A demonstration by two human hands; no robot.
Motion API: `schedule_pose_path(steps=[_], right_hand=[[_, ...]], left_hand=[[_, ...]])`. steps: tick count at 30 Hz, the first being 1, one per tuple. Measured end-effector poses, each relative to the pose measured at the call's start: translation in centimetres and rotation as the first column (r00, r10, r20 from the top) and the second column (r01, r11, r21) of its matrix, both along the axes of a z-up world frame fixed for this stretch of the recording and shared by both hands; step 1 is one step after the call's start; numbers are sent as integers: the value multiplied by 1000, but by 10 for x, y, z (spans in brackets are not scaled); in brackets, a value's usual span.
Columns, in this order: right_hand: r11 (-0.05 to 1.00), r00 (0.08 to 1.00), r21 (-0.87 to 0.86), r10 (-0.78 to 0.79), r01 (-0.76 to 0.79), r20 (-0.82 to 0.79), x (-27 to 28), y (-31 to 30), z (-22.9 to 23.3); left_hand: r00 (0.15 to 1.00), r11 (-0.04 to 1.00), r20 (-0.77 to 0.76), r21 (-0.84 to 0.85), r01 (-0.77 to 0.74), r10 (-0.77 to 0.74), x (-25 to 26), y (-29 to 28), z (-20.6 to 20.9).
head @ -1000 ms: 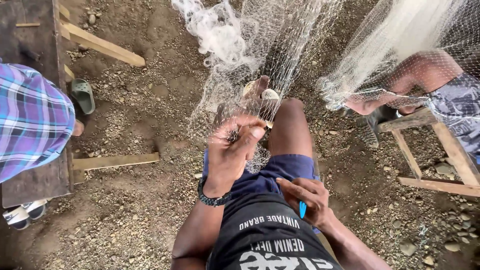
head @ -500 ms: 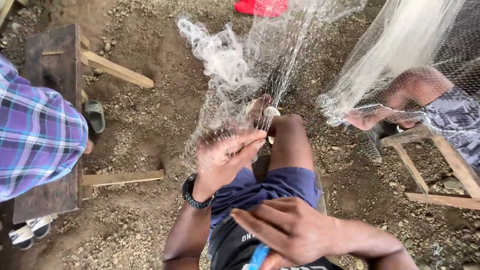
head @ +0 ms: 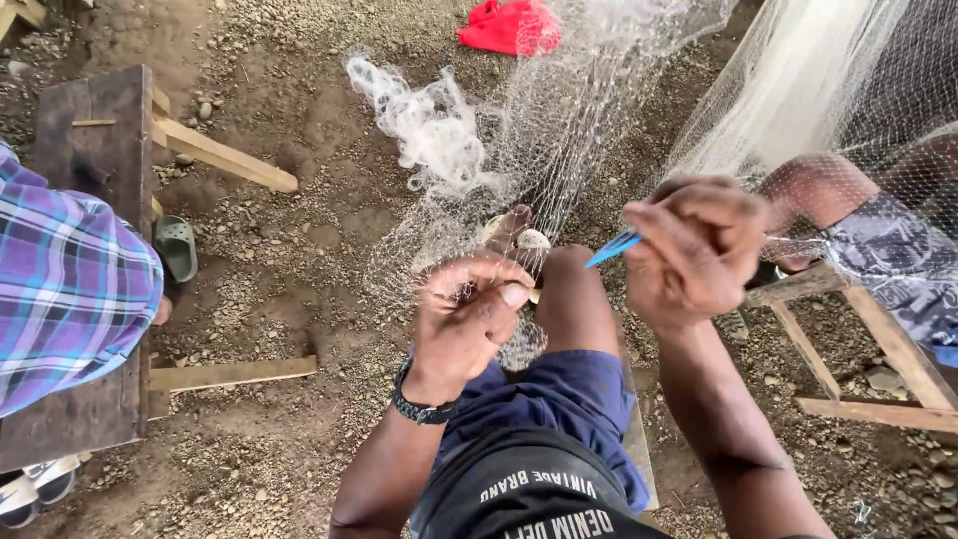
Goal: Weaving a nylon fishing net using a plastic shuttle to create and secure mesh loops.
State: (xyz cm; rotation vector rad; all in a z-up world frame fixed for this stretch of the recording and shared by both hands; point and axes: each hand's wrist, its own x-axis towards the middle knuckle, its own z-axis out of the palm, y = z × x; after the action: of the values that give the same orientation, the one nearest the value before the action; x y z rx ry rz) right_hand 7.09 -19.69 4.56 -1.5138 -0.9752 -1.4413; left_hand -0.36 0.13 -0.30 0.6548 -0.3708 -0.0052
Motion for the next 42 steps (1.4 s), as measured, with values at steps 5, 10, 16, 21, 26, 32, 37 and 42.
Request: schedule_pose_path(steps=[5, 10, 16, 21, 26, 32, 37, 42], right_hand=[[989, 997, -127, 65, -70, -44, 2, 2, -41], [985, 989, -101, 132, -137, -60, 2, 11, -48], [983, 983, -38, 180, -182, -40, -4, 19, -62], [988, 987, -11, 153, -153, -42, -7, 32, -51], [989, 989, -8, 145, -145, -7, 7, 20, -59], [984, 984, -3, 178, -178, 18, 6, 22, -65], [971, 971, 2, 237, -237, 17, -1, 30, -71], [979, 984, -106, 177, -176, -1, -13, 46, -36]], left_hand=[[996, 997, 76, -62, 47, -43, 2, -7, -10], [997, 995, 46, -70, 72, -69, -3, -8, -6], [994, 993, -1, 14, 113, -113, -2, -10, -6], [972, 978, -132, -102, 183, -196, -5, -12, -2], [986, 984, -57, -94, 153, -159, -8, -2, 3], [976, 975, -61, -94, 204, -210, -4, -4, -2], [934, 959, -216, -49, 281, -284, -6, -12, 3], [893, 981, -412, -13, 193, -181, -10, -16, 12]])
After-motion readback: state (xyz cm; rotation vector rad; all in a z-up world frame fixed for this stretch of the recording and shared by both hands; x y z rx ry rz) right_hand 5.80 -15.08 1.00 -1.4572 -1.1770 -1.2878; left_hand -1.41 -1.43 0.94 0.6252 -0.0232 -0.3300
